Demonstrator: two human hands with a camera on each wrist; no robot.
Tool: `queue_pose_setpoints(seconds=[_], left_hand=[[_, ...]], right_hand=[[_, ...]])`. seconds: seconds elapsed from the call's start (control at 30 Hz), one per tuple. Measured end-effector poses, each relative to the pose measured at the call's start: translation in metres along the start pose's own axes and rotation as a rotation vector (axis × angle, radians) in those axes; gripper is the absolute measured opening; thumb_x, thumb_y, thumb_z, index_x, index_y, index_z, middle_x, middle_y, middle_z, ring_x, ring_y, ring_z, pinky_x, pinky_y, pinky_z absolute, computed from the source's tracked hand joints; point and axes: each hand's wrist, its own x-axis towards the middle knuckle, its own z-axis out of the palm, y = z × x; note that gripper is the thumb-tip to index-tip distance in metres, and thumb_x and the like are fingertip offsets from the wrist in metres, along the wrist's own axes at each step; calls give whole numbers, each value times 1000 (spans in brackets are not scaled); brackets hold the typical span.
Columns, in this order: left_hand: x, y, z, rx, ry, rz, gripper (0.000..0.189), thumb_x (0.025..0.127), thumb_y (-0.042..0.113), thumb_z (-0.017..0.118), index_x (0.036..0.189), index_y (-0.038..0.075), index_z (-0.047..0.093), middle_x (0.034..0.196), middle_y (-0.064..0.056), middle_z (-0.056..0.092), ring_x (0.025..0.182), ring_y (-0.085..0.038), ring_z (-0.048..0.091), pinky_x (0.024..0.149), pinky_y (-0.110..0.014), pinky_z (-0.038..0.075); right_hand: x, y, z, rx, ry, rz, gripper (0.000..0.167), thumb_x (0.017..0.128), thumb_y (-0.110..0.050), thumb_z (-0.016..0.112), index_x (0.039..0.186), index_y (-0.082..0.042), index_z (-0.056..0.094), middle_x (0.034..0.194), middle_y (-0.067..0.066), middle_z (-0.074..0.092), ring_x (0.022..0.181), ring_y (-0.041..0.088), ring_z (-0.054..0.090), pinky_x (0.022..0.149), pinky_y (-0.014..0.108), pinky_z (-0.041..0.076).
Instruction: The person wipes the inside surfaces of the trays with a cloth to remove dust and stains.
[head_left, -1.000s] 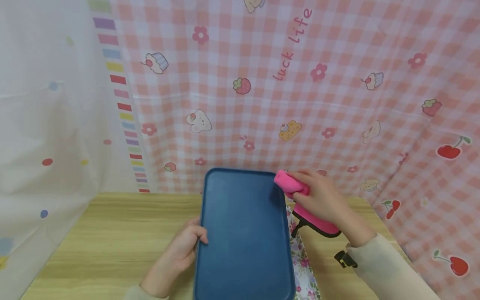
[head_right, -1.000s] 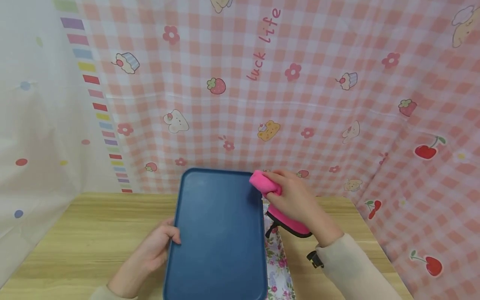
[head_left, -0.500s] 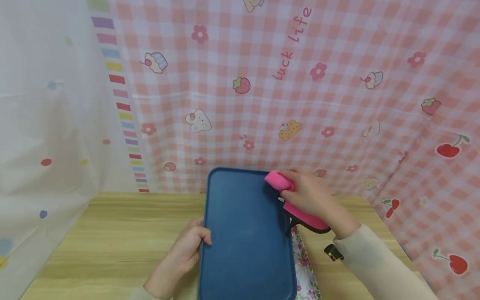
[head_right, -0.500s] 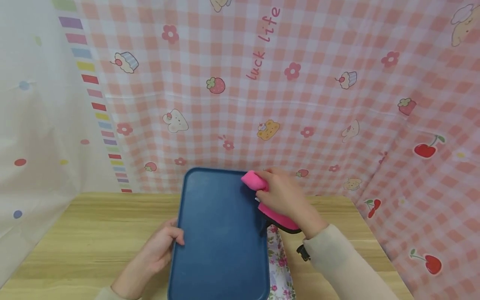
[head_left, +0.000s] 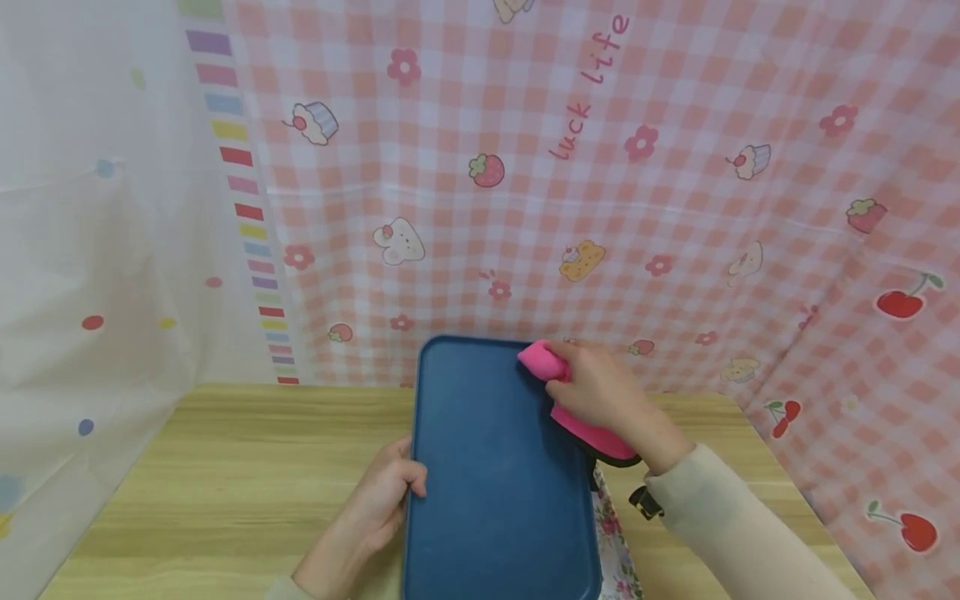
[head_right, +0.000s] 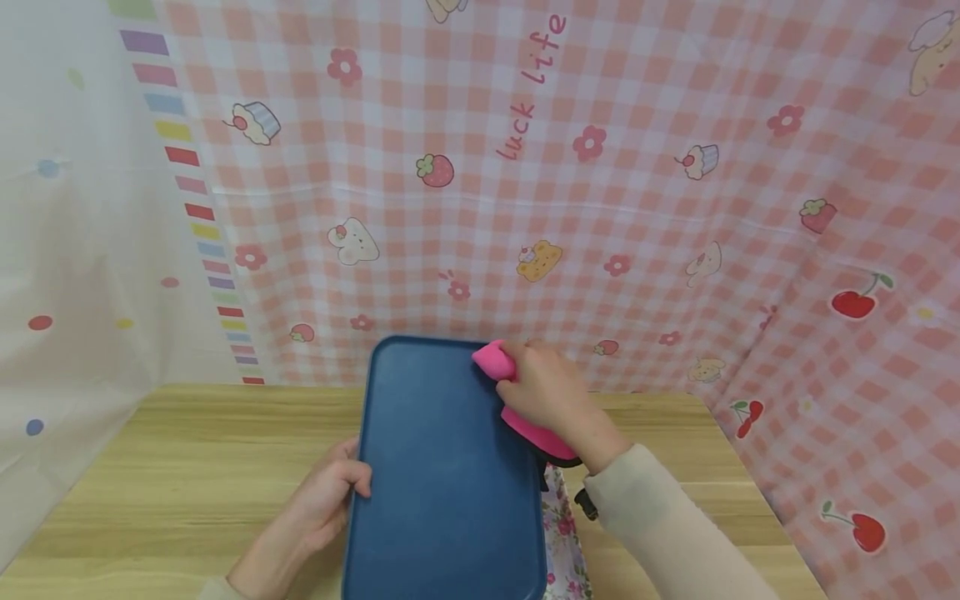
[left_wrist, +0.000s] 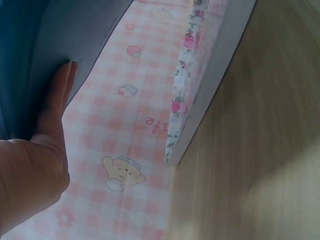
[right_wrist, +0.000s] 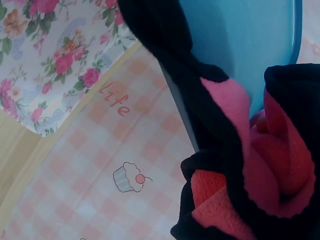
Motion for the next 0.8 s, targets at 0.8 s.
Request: queue_pose_setpoints(seconds=[0.8], left_hand=[[2,-1,2,-12,-70,13,78,57,-11,40,134,-10,51,115,-8,69,94,-18,64,80,-29,54]], right_hand=[[4,-9,-5,143,-82,97,48,93,-19,67,138,-3,65,70,5,58,50,17,51,53,32,41]])
